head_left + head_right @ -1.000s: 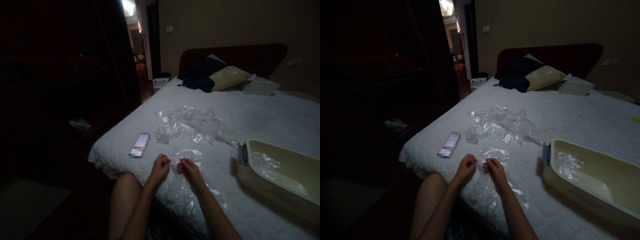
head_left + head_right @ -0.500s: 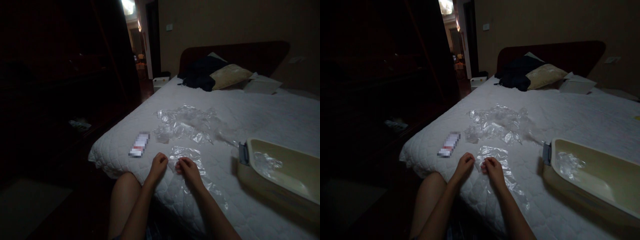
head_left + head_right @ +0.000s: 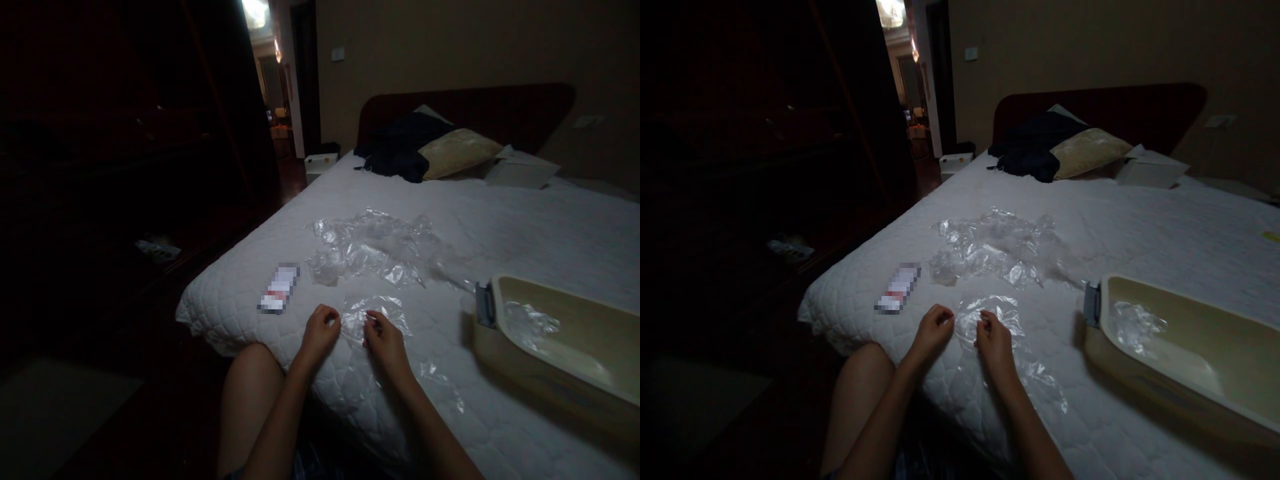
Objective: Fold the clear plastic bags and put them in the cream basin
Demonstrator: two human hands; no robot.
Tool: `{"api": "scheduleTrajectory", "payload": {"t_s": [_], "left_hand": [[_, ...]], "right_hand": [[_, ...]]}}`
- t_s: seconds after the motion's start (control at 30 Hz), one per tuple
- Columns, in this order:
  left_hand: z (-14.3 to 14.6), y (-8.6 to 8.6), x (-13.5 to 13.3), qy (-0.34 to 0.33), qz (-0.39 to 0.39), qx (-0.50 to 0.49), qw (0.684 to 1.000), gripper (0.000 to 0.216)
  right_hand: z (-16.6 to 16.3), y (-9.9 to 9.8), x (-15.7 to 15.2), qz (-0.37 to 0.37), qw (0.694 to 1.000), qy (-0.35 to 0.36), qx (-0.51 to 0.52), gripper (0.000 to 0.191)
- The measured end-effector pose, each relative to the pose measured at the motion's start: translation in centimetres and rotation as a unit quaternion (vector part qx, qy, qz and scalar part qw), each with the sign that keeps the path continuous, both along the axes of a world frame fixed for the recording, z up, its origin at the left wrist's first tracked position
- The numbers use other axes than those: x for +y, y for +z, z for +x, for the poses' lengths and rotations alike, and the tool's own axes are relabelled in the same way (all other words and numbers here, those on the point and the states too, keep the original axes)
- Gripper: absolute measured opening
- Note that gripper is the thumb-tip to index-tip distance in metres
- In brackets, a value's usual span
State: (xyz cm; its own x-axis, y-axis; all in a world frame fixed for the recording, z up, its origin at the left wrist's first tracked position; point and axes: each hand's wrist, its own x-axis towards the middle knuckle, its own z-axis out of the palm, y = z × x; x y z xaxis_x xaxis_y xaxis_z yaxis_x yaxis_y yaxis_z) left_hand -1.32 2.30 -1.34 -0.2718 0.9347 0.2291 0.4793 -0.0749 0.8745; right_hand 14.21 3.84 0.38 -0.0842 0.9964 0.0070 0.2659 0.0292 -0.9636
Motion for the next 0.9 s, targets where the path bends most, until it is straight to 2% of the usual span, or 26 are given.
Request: {"api": "scheduleTrajectory", "payload": {"t_s": [0.1,0.23,0.3,0.4,0.5,0.57,0.67,0.77,0.9], "left_hand": [[0.1,0.3,-0.3,-0.004,0.013,-0.002,1.000,0.009],[0.2,1.4,-1.4,0.031,0.029,-0.007,0.999,0.009],[0.3,2.1,-2.2,-0.004,0.033,-0.005,0.999,0.013],[0.5,3.1,-3.3,-0.096,0.032,0.010,0.995,0.022],[0.7,3.5,-4.0,-0.139,0.053,0.042,0.988,0.024],[0.7,3.4,-4.1,-0.157,0.072,0.088,0.981,0.025],[0.7,2.8,-4.0,-0.186,0.086,0.176,0.963,0.025],[0.7,2.2,-3.8,-0.195,0.095,0.242,0.946,0.026],[0.7,2.0,-3.8,-0.202,0.101,0.245,0.943,0.025]], "right_hand": [[0.2,0.5,0.1,0.049,0.998,-0.012,-0.045,0.033],[0.6,0.9,0.2,0.064,0.996,-0.029,-0.063,0.032],[0.7,1.4,0.3,0.053,0.996,-0.055,-0.041,0.030],[0.8,2.7,0.4,-0.026,0.993,-0.077,0.081,0.030],[0.4,4.1,0.4,-0.154,0.955,-0.009,0.255,0.031],[-0.1,4.4,0.2,-0.213,0.924,0.045,0.315,0.028],[-0.6,3.7,0.1,-0.273,0.903,0.073,0.323,0.022],[-0.6,2.3,0.3,-0.296,0.902,0.036,0.313,0.016],[0.5,1.2,1.0,-0.292,0.899,-0.017,0.326,0.013]]}}
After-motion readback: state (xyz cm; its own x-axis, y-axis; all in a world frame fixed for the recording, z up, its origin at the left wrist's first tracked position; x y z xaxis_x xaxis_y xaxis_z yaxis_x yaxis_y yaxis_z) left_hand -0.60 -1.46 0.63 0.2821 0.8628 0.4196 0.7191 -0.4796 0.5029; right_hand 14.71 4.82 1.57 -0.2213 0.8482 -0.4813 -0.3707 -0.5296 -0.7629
